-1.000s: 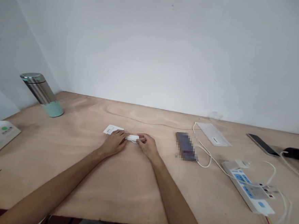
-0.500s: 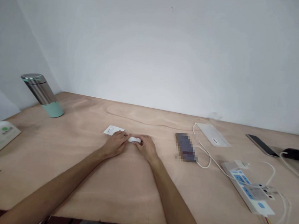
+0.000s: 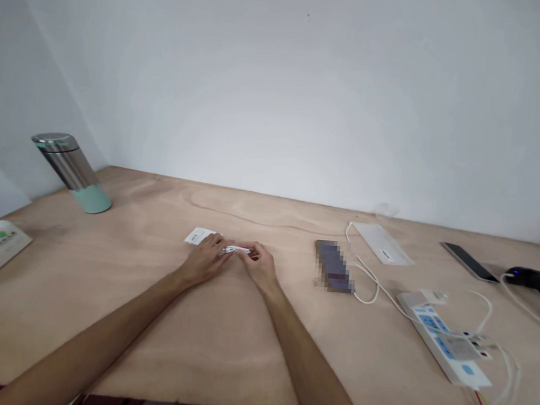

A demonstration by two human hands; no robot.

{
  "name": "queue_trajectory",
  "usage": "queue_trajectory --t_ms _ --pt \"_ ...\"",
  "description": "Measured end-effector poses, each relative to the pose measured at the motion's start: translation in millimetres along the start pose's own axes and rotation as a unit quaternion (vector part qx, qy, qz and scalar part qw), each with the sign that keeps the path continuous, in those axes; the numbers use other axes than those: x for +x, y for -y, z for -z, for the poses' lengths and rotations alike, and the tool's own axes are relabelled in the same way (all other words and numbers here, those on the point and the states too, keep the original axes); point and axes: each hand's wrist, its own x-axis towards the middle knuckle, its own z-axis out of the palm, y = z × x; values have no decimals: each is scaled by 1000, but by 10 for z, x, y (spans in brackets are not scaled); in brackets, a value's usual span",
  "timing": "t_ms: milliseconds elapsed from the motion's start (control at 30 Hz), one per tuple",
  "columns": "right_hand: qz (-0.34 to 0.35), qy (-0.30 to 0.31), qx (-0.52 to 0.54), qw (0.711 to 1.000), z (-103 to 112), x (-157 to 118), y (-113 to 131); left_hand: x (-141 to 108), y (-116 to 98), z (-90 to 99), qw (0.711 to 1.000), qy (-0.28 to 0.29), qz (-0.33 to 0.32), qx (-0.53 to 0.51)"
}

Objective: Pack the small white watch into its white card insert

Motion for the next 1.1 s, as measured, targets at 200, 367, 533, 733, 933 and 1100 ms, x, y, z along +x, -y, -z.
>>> queue_trajectory --t_ms 200,367,533,733,933,1100 --pt "19 38 73 996 9 -5 -9 1 33 5 1000 -9 -13 -27" --pt "0 14 16 1000 29 -9 14 7 41 -16 1000 1 -10 -29" --pt "-36 22 15 999 29 -17 32 -2 33 -47 999 14 9 -37" --pt "-59 23 29 998 40 -26 63 -15 -9 -13 996 31 39 -70" --pt "-91 14 54 994 40 -9 27 2 -41 13 996 68 31 -40" --pt "-87 17 105 991 34 -1 -6 -10 -30 -7 998 56 10 -28"
